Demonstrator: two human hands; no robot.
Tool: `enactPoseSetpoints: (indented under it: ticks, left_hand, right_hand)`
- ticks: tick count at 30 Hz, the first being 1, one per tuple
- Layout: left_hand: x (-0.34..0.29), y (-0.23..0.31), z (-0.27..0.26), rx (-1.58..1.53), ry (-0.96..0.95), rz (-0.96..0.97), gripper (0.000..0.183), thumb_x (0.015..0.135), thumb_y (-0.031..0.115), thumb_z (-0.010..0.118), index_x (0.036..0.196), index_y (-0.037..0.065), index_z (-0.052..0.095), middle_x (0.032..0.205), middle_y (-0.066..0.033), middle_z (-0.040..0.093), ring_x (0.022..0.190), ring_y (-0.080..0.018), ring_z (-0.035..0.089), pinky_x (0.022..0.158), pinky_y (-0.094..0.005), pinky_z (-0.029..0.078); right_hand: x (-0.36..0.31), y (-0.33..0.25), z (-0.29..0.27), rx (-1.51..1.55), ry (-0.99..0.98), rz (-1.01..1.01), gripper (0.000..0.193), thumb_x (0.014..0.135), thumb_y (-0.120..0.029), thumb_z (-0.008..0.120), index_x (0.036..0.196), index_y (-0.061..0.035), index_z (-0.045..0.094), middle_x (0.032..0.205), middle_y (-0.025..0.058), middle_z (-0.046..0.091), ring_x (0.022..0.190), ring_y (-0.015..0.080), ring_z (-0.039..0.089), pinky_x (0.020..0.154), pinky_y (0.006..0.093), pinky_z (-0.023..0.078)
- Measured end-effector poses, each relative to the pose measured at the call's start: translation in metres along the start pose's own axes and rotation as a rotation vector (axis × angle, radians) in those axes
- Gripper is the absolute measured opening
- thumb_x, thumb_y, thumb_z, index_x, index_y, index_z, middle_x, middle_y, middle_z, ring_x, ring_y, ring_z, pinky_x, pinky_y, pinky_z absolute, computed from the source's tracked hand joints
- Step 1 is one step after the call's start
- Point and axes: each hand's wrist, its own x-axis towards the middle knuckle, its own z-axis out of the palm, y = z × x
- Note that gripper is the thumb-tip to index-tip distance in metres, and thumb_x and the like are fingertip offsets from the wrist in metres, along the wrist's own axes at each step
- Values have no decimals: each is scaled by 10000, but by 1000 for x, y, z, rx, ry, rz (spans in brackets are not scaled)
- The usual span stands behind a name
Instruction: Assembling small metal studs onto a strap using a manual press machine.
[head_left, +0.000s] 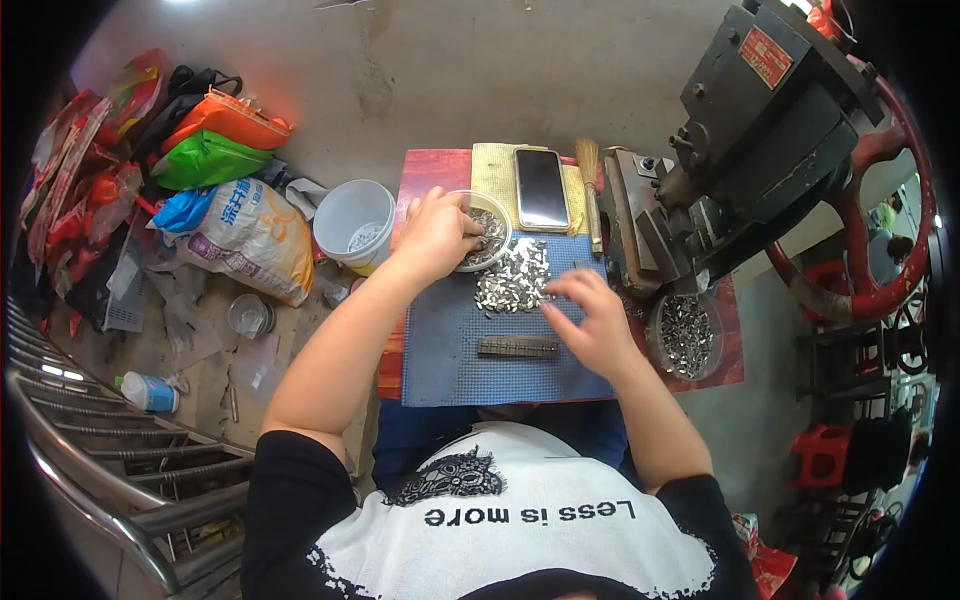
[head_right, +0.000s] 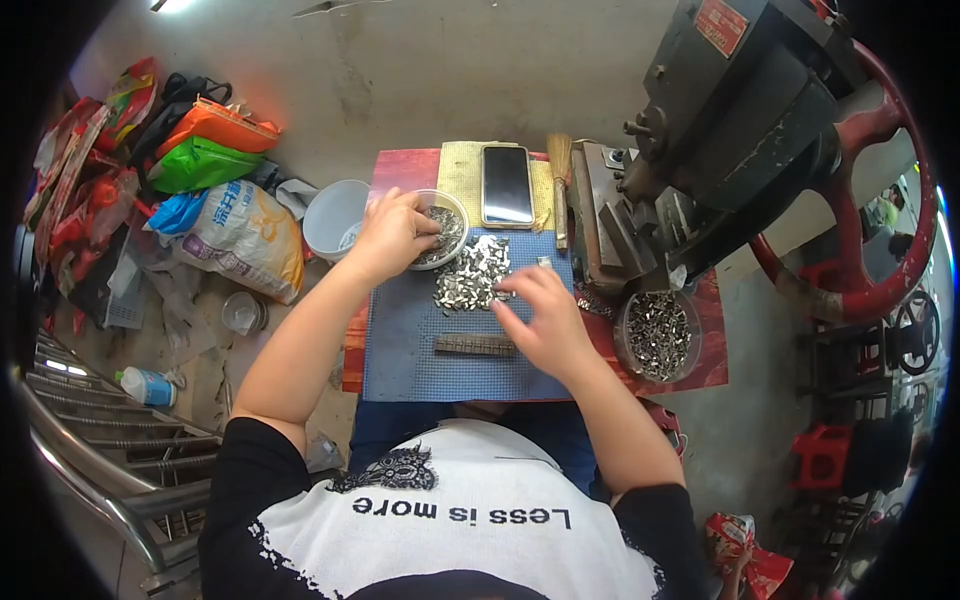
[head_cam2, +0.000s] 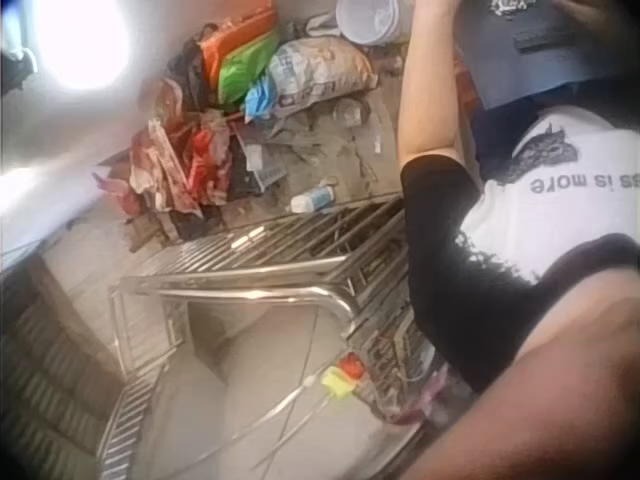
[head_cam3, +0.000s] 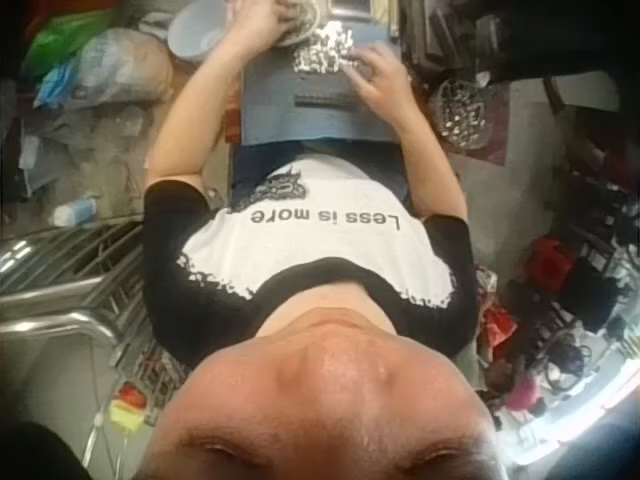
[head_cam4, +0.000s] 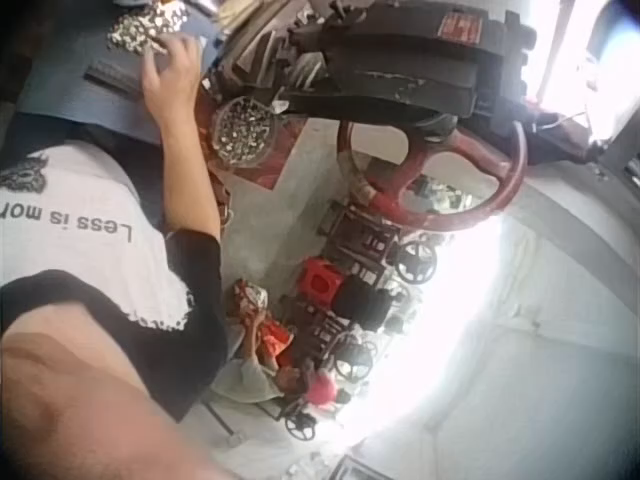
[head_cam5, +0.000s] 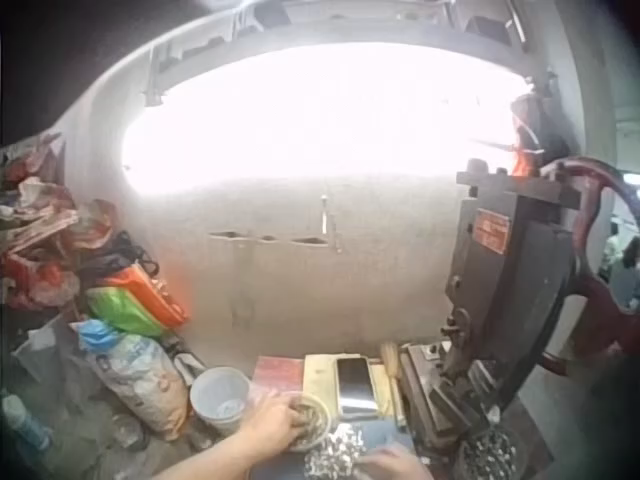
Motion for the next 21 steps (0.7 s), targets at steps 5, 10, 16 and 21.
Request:
enactPoseSetpoints:
  ticks: [5, 10, 16, 21]
  left_hand:
    - [-7, -5, 4, -61, 54, -9, 211, 753, 212, 806, 949, 133, 807, 964, -6, 659, 1024, -240, 560, 980, -417, 384]
    - [-13, -12, 8, -217, 177, 45, 150, 768, 240, 788, 899, 171, 813, 1009, 7, 713, 1042, -236, 567, 963, -412, 410]
    - [-15, -7, -4, -218, 133, 61, 172, 785, 187, 779, 944, 124, 802, 1079, -23, 736, 1206, -236, 565, 1046, -406, 396]
    - [-15, -19, 0, -374, 165, 45, 182, 809, 156, 749, 982, 123, 796, 1068, -62, 749, 1277, -270, 549, 1089, -438, 387]
  right_hand:
    - [73, 1, 25, -27, -15, 20, 182, 897, -139, 680, 1023, -8, 692, 962, 139, 648, 942, 317, 629, 824, 384, 501]
    - [108, 2, 42, -220, -156, -43, 241, 931, -247, 644, 934, -13, 699, 911, 195, 655, 944, 373, 601, 839, 455, 487]
    - [124, -2, 48, -125, -289, 26, 263, 939, -242, 623, 887, 12, 669, 883, 217, 651, 912, 394, 616, 827, 470, 486]
    - [127, -7, 46, -95, -298, 5, 267, 943, -231, 607, 855, 17, 648, 882, 222, 650, 895, 406, 615, 820, 476, 484]
